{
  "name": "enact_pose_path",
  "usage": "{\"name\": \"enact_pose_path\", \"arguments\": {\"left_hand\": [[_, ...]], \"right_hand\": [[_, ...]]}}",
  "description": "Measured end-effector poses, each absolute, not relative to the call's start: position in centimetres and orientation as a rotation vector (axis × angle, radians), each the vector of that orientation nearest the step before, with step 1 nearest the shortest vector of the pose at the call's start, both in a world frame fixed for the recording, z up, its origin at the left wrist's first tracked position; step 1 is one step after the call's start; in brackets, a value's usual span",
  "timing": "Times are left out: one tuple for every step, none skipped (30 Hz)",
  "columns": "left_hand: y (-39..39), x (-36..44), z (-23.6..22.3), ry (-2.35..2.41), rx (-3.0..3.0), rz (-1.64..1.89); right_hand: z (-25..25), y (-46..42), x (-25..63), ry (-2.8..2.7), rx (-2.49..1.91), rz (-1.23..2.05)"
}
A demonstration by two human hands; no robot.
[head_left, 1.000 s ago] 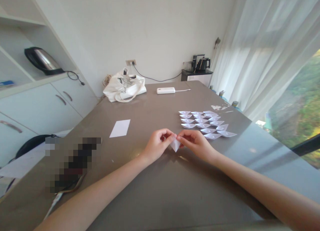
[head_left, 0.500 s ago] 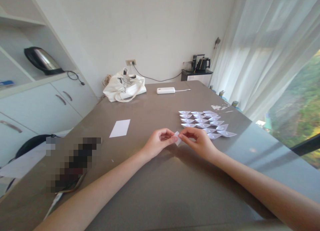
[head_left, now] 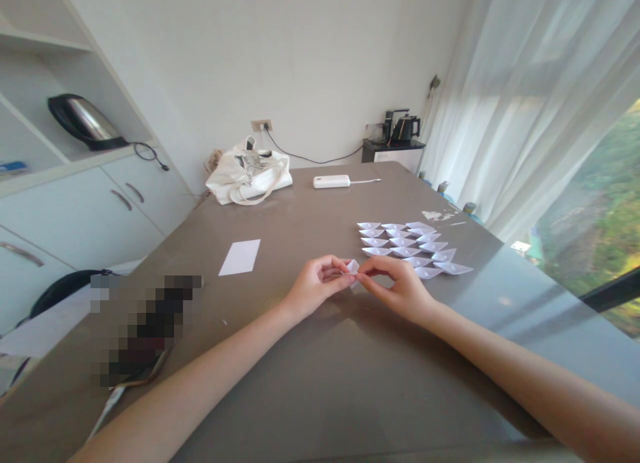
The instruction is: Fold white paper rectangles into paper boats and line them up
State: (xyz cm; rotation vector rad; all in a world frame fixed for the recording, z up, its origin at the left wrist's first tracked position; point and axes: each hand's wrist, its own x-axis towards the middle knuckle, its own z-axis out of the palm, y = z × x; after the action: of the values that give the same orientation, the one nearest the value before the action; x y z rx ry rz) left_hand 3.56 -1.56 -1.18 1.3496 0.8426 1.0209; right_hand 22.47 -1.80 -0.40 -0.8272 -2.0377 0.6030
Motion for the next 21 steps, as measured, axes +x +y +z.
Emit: {"name": "enact_pose_path", "arguments": {"left_hand": [[-1.55, 3.56, -1.23, 0.842, 1.356, 1.021], [-1.53, 3.56, -1.3, 0.843, 1.366, 1.021], [-1.52, 3.56, -1.39, 0.844, 1.38, 1.023], [-1.52, 3.56, -1.48, 0.843, 1.397, 1.032], [-1.52, 3.55, -1.55, 0.848, 1.419, 1.049], [-1.54, 3.53, -1.59, 0.862, 1.455, 1.076], [-1.58, 3.49, -1.6, 0.886, 1.511, 1.111], [-1.65, 3.45, -1.57, 0.913, 1.584, 1.148], [-1.73, 3.41, -1.52, 0.938, 1.663, 1.181], [-1.83, 3.38, -1.46, 0.955, 1.736, 1.203], [-1.93, 3.36, -1.4, 0.96, 1.789, 1.211], [-2.03, 3.37, -1.36, 0.955, 1.813, 1.208], [-2.11, 3.4, -1.35, 0.948, 1.805, 1.2], [-2.16, 3.44, -1.35, 0.941, 1.774, 1.186], [-2.17, 3.5, -1.36, 0.932, 1.728, 1.168], [-2.14, 3.55, -1.38, 0.919, 1.672, 1.152], [-2.08, 3.59, -1.37, 0.902, 1.61, 1.144], [-1.98, 3.61, -1.35, 0.881, 1.546, 1.141], [-1.86, 3.61, -1.3, 0.858, 1.476, 1.149], [-1.74, 3.58, -1.23, 0.833, 1.396, 1.16], [-1.62, 3.53, -1.15, 0.804, 1.307, 1.166]], "right_hand": [[-0.4, -1.79, 22.49, -2.044, -0.823, 0.603], [-0.42, -1.77, 22.5, -2.049, -0.82, 0.608], [-0.44, -1.76, 22.52, -2.055, -0.819, 0.616], [-0.45, -1.75, 22.52, -2.062, -0.82, 0.623], [-0.45, -1.74, 22.52, -2.068, -0.823, 0.627], [-0.43, -1.74, 22.52, -2.071, -0.826, 0.626], [-0.39, -1.75, 22.5, -2.071, -0.829, 0.617], [-0.34, -1.76, 22.48, -2.065, -0.832, 0.602], [-0.3, -1.77, 22.46, -2.059, -0.833, 0.586], [-0.27, -1.77, 22.43, -2.053, -0.832, 0.575], [-0.27, -1.76, 22.41, -2.054, -0.83, 0.571], [-0.31, -1.74, 22.39, -2.061, -0.828, 0.575], [-0.38, -1.71, 22.37, -2.071, -0.828, 0.587], [-0.49, -1.66, 22.36, -2.082, -0.83, 0.602], [-0.61, -1.61, 22.36, -2.09, -0.836, 0.618], [-0.72, -1.54, 22.37, -2.09, -0.844, 0.634], [-0.81, -1.46, 22.37, -2.082, -0.854, 0.652], [-0.87, -1.37, 22.39, -2.061, -0.865, 0.671], [-0.89, -1.28, 22.4, -2.028, -0.881, 0.696], [-0.88, -1.18, 22.41, -1.98, -0.894, 0.73], [-0.85, -1.07, 22.41, -1.922, -0.901, 0.782]]}}
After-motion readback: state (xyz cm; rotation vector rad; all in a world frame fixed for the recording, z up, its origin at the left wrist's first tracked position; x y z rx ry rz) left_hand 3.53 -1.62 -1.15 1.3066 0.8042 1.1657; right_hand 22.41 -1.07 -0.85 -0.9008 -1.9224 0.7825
